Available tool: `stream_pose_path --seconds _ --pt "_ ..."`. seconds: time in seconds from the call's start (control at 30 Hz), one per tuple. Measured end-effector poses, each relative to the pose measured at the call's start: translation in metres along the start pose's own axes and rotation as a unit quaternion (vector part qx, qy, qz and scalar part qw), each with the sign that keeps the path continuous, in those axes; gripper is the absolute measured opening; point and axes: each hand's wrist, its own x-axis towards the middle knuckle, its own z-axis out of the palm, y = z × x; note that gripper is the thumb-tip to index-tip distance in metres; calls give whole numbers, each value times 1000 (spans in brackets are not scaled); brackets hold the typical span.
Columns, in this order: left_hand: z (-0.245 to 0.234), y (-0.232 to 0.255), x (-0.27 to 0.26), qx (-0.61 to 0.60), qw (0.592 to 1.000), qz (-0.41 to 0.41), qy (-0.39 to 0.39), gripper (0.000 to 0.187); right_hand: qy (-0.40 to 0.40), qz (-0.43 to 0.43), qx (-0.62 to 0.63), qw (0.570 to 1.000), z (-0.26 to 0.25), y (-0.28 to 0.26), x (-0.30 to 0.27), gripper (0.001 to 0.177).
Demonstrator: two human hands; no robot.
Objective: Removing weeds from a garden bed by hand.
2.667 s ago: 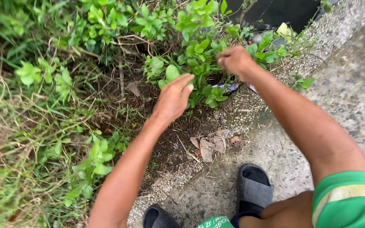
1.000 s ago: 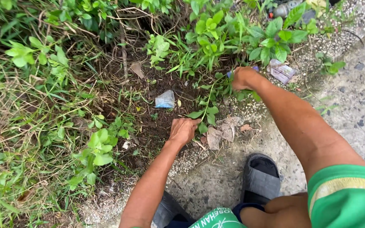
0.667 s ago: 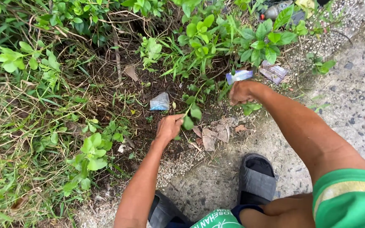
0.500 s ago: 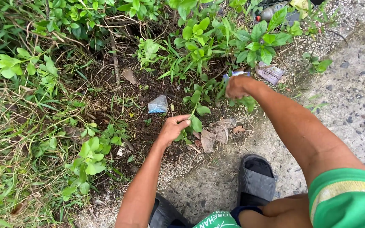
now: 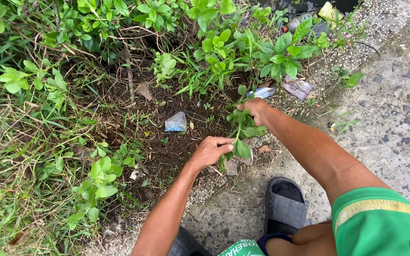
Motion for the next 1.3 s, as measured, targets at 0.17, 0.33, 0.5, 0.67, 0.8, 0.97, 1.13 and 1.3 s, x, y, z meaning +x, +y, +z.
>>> stream_pose_path --seconds 0.17,0.33,0.5,0.67,0.8,0.97,1.13,1.3 --pt "-4 37 1 -6 987 -152 -55 66 50 -21 -8 999 -1 24 8 38" --pt "45 -11 42 -119 974 -179 68 47 35 -55 11 998 5 53 60 26" --pt "60 -82 71 -66 970 -195 129 30 15 -86 47 995 1 66 102 36" --pt "36 -89 69 0 988 -103 117 35 71 -17 139 988 27 35 66 50" --pt "12 -48 44 59 991 -92 84 38 93 -29 148 984 47 72 145 27" --pt "10 -66 40 101 992 -26 69 38 156 -62 115 979 61 70 89 36" --pt "-9 19 -50 111 993 -3 26 27 70 -64 156 983 77 32 -44 35" --pt "-93 31 -109 241 967 -77 -11 39 -109 -188 17 976 167 48 -33 44"
